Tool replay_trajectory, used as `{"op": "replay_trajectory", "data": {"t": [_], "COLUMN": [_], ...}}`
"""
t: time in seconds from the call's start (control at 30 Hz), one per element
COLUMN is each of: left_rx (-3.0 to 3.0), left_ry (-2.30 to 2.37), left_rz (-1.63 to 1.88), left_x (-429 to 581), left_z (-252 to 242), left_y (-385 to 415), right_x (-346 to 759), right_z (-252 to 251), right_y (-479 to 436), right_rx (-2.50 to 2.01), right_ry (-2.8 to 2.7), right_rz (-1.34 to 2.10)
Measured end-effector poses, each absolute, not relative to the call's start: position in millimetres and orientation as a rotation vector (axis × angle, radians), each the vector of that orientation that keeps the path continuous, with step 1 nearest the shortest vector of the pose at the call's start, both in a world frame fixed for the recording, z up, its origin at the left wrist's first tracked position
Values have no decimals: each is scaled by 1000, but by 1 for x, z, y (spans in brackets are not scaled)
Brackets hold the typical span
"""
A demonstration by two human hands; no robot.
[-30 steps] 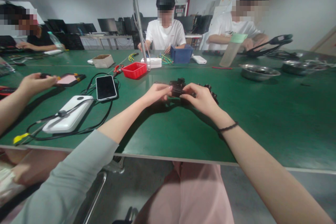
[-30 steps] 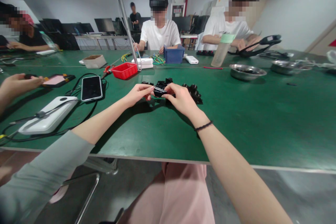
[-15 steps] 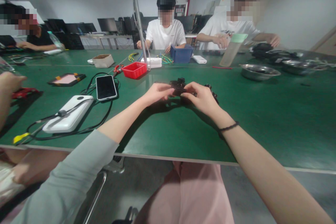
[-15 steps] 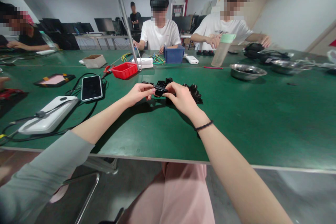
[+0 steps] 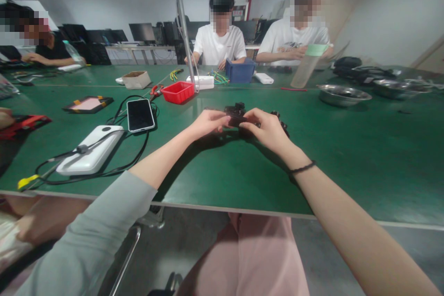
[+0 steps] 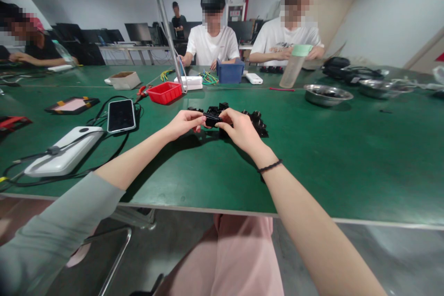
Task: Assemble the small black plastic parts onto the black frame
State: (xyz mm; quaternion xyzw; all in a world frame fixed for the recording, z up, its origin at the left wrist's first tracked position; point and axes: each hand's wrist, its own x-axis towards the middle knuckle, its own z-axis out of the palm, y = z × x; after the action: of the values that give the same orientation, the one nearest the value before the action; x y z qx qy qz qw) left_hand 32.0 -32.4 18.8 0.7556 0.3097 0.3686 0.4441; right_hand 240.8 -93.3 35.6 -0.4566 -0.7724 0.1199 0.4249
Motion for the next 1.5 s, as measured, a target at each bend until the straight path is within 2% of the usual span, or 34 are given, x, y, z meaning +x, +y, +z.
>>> {"op": "replay_trajectory", "data": {"t": [1.5], "left_rx": [1691], "left_ry": [858], "left_rz": [847], "left_x": [37], "left_z": [24], "left_y": [-38], "right_x": [241], "right_z": [33], "right_y": [-92], "right_rx": [-1160], "right_ry": [-1935], "right_rz": [273]}}
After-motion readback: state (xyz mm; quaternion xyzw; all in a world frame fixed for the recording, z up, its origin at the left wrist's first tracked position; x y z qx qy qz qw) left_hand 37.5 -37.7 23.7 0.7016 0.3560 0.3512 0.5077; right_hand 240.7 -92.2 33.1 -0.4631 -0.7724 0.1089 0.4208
